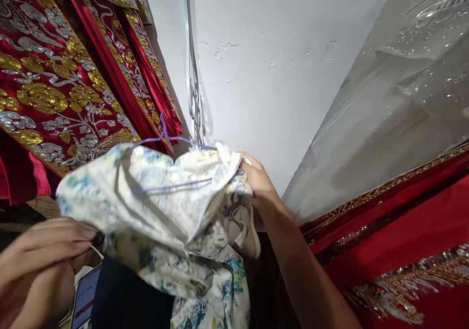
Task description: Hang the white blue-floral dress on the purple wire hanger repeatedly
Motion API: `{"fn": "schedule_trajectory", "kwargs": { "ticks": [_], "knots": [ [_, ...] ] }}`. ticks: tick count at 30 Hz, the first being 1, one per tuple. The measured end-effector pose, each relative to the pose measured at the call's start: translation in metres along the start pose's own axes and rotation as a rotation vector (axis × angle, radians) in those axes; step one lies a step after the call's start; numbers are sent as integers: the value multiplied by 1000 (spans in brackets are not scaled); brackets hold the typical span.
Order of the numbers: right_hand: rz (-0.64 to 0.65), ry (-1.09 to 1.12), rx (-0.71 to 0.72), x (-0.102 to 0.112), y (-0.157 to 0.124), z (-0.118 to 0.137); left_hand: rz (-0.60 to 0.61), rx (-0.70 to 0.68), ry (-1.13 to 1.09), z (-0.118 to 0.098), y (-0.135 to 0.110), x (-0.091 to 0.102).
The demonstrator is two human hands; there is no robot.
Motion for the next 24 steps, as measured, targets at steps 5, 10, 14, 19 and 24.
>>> {"fn": "schedule_trajectory", "kwargs": {
  "ticks": [5, 10, 14, 19, 24],
  "knots": [
    [-178, 96, 167, 5, -3, -1, 191, 289, -87, 9, -36, -50],
    [-259, 2, 97, 18, -41, -30, 183, 774, -234, 44, -71, -125],
    [-223, -44, 126, 23, -38, -35, -15, 855, -440, 63, -75, -170],
    [-367, -131, 164, 46, -29, -46, -163, 882, -497, 73, -73, -183],
    [-885, -175, 309, 48, -81, -132, -41, 925, -577, 51, -100, -177]
  ]
}}
Point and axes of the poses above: each hand's wrist, its own y-axis towards the middle knuckle, its own x-axis out of the back of the hand, z = x × y, the point moved 1 cm from there along y, towards the middle knuckle, and after that the axes turned 5 degrees about -x, right-handed, at the moved point
